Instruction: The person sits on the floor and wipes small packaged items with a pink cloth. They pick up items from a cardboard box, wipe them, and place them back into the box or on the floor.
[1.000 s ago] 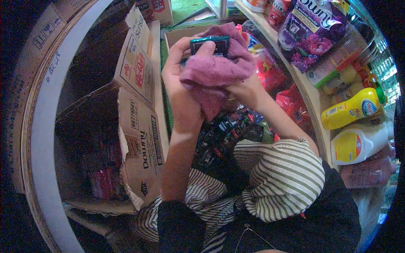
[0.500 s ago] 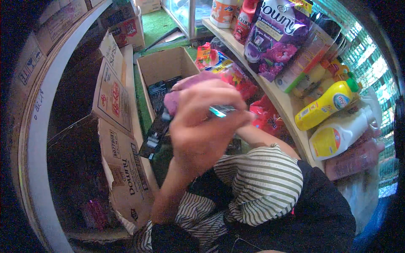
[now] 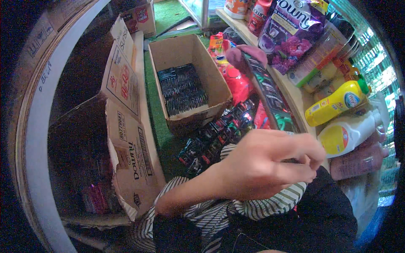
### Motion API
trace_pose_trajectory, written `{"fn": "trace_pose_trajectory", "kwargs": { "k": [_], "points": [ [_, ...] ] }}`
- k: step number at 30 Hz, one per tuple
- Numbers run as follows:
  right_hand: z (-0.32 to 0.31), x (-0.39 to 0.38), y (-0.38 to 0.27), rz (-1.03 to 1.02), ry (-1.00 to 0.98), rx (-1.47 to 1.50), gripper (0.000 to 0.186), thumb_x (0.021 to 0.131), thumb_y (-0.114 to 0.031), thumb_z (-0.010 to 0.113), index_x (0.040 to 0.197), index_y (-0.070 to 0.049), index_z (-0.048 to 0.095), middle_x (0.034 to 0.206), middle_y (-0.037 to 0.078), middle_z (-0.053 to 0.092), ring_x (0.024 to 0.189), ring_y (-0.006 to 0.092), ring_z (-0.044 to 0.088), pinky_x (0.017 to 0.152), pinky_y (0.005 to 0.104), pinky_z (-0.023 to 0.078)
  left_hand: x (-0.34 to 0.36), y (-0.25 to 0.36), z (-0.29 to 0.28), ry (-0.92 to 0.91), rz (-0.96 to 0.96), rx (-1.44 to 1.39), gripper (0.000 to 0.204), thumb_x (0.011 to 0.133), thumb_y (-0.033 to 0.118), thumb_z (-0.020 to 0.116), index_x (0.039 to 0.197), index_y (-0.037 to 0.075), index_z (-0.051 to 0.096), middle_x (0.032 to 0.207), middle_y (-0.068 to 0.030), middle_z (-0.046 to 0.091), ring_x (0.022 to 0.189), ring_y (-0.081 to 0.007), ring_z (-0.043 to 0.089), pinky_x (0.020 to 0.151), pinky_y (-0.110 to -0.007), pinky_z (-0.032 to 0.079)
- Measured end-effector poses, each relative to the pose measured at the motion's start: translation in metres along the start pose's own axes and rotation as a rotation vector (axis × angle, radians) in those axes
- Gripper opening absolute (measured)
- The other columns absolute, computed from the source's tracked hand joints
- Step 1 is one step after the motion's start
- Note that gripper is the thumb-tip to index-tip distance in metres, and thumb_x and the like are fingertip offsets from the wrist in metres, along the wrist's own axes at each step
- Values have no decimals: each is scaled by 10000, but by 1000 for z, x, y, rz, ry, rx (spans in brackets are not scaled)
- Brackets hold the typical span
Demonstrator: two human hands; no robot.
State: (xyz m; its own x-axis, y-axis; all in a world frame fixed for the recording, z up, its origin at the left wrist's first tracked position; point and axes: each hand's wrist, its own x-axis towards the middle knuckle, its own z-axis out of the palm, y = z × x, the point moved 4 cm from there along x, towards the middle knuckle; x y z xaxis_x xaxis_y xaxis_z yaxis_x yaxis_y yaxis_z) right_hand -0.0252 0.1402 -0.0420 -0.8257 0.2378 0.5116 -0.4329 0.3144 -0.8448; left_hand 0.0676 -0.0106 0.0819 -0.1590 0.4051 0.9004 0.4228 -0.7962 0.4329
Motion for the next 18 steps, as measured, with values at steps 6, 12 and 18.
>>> {"fn": "trace_pose_trajectory", "kwargs": {
  "k": [6,12,18],
  "points": [
    [-37,-11,38,96,53,-104,308,788,-275,594,975,-31,592,874,81,614,821,191,595,795,317,464,-12,-26,9,19,-91,-95,77,657,-55,636,726,-48,603,851,-135,585,749,-219,617,624,-298,511],
    [-82,-25,91,217,91,-217,313,797,-286,585,978,-31,591,887,75,616,829,182,593,785,312,468,-17,-38,4,79,-129,-173,73,683,-59,631,756,-61,626,844,-153,584,746,-225,614,613,-288,503],
    [-112,-46,145,333,131,-267,318,807,-298,577,981,-32,590,899,70,618,837,173,592,775,306,471,-10,-27,-13,75,-168,14,48,671,53,642,706,85,637,804,-30,574,653,-179,599,639,-284,479]
  ]
}}
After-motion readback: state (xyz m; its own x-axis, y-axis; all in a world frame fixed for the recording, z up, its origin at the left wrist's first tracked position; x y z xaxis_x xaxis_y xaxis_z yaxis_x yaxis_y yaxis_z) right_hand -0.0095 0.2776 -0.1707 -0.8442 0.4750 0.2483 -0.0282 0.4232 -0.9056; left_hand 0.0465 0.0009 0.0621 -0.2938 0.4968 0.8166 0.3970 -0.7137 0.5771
